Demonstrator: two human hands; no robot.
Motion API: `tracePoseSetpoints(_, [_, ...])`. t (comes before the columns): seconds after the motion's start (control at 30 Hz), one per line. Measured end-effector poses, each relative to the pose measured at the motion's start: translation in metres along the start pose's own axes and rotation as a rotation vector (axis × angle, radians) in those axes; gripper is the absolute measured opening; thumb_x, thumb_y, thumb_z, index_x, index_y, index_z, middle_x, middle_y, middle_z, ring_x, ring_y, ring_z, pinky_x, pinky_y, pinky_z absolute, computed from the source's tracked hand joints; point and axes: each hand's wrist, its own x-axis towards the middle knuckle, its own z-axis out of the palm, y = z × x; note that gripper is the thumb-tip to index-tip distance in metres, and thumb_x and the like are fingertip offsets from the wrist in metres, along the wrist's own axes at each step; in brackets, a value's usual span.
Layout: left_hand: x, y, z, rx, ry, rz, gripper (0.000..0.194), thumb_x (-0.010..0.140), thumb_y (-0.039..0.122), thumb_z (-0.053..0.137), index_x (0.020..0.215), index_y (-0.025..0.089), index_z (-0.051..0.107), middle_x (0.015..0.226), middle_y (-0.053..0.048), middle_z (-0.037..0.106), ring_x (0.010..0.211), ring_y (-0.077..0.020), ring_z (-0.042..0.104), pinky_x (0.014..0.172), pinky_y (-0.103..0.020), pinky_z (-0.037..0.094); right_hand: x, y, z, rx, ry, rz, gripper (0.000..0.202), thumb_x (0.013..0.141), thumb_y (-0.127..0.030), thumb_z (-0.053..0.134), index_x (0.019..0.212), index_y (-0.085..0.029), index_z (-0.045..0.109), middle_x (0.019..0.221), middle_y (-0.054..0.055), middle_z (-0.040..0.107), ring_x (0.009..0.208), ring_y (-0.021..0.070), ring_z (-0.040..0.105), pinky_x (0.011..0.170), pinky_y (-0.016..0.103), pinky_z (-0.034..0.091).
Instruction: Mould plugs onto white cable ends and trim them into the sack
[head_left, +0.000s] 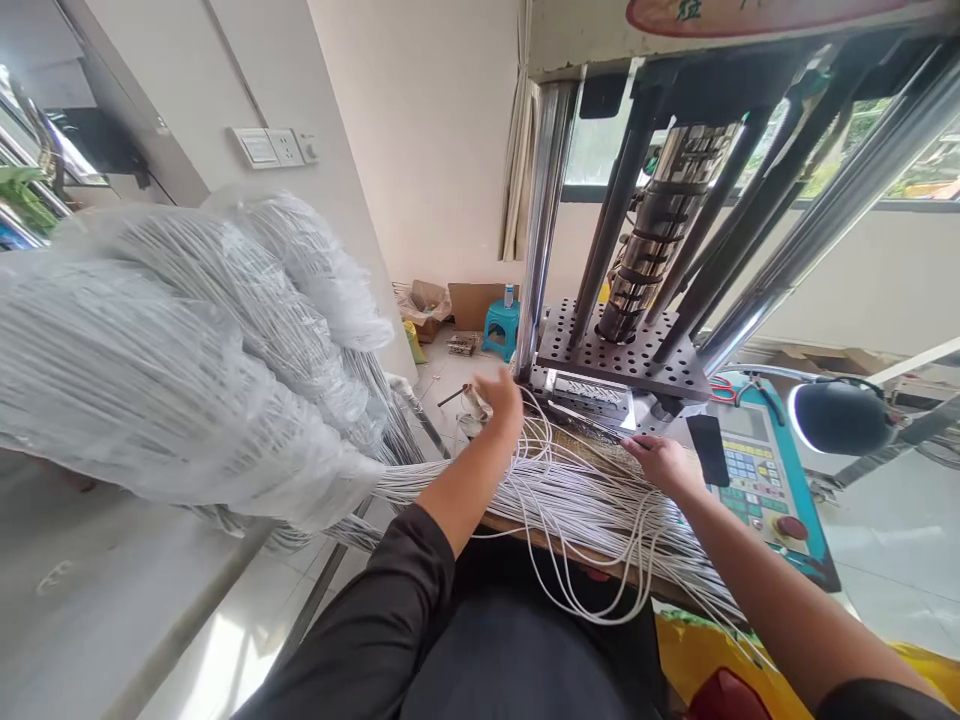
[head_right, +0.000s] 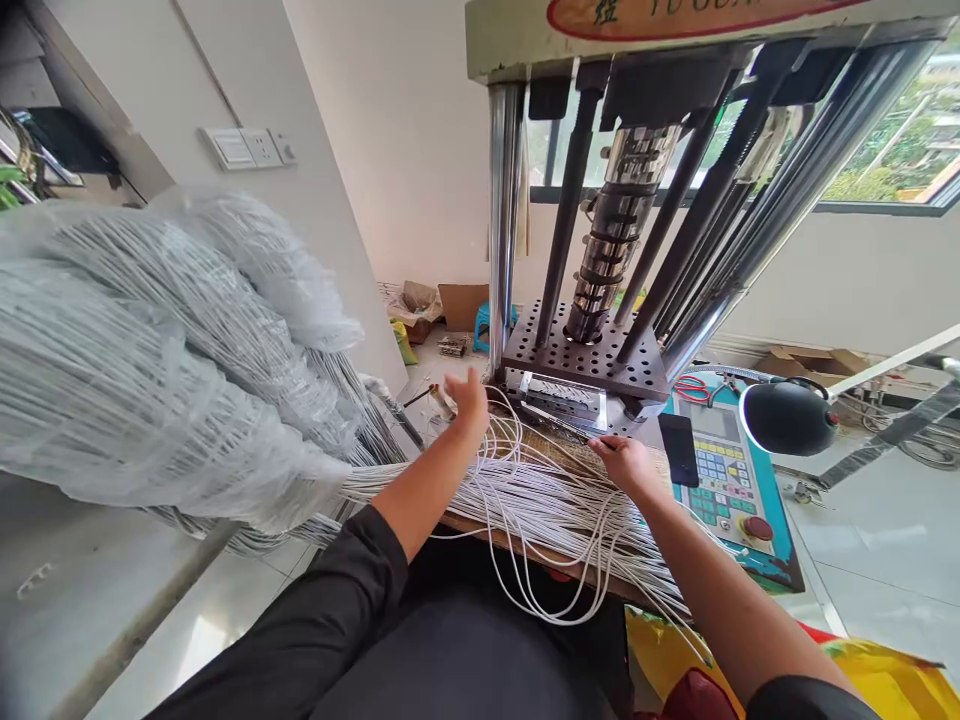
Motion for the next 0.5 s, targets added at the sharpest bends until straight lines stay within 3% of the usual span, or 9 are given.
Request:
tracePoseSetpoints(0.07, [-0.019,0.001,0.021,0.075,-0.111,0.223,0.044,0.108,0.043,0.034,0.128,0.019,0.066,0.129,-0.014,0.066,0.129,-0.0281,0.058,0.11,-0.047,0.048,0.005,0.0,0.002,-0.023,-0.028,-0.035,0.045,0.091,-0.055,0.057,0.105,-0.021,0.082,0.081,0.007,0.078,0.075,0.0218,0.071,0.067,0.027,0.05])
tracePoseSetpoints(0.17, [-0.035,-0.002,0.038,0.353,-0.544,0.623,0.049,0.101,0.057,0.045,0.108,0.019,0.075,0.118,-0.014,0.072,0.118,-0.0318,0.064,0.108,-0.049,0.047,0.014,-0.004,0.006,-0.092,-0.068,-0.115,0.043,0.091,-0.051,0.056,0.11,-0.021,0.08,0.087,0.008,0.079,0.078,0.0226,0.072,0.069,0.029,0.051])
tracePoseSetpoints(0.23, [-0.037,-0.007,0.036,0.56,-0.683,0.657,0.055,0.097,0.063,0.048,0.101,0.017,0.078,0.118,-0.016,0.072,0.114,-0.0368,0.065,0.105,-0.054,0.046,0.019,-0.011,0.011,-0.159,-0.078,-0.187,0.039,0.092,-0.047,0.056,0.11,-0.021,0.08,0.094,0.01,0.079,0.084,0.0243,0.072,0.073,0.031,0.051])
tracePoseSetpoints(0.37, [-0.028,-0.022,0.016,0.758,-0.586,0.558,0.057,0.097,0.062,0.047,0.093,0.015,0.08,0.108,-0.02,0.074,0.103,-0.038,0.069,0.101,-0.055,0.047,0.028,-0.027,0.03,-0.267,-0.045,-0.341,0.034,0.098,-0.04,0.05,0.1,-0.022,0.079,0.106,0.011,0.076,0.107,0.0289,0.066,0.09,0.039,0.046])
tracePoseSetpoints(0.5, [-0.019,-0.034,0.001,0.804,-0.436,0.497,0.045,0.102,0.045,0.048,0.09,0.014,0.079,0.093,-0.019,0.074,0.092,-0.0342,0.071,0.089,-0.051,0.053,0.04,-0.043,0.044,-0.299,-0.007,-0.398,0.032,0.097,-0.033,0.052,0.1,-0.017,0.079,0.111,0.016,0.071,0.111,0.0317,0.062,0.091,0.042,0.045])
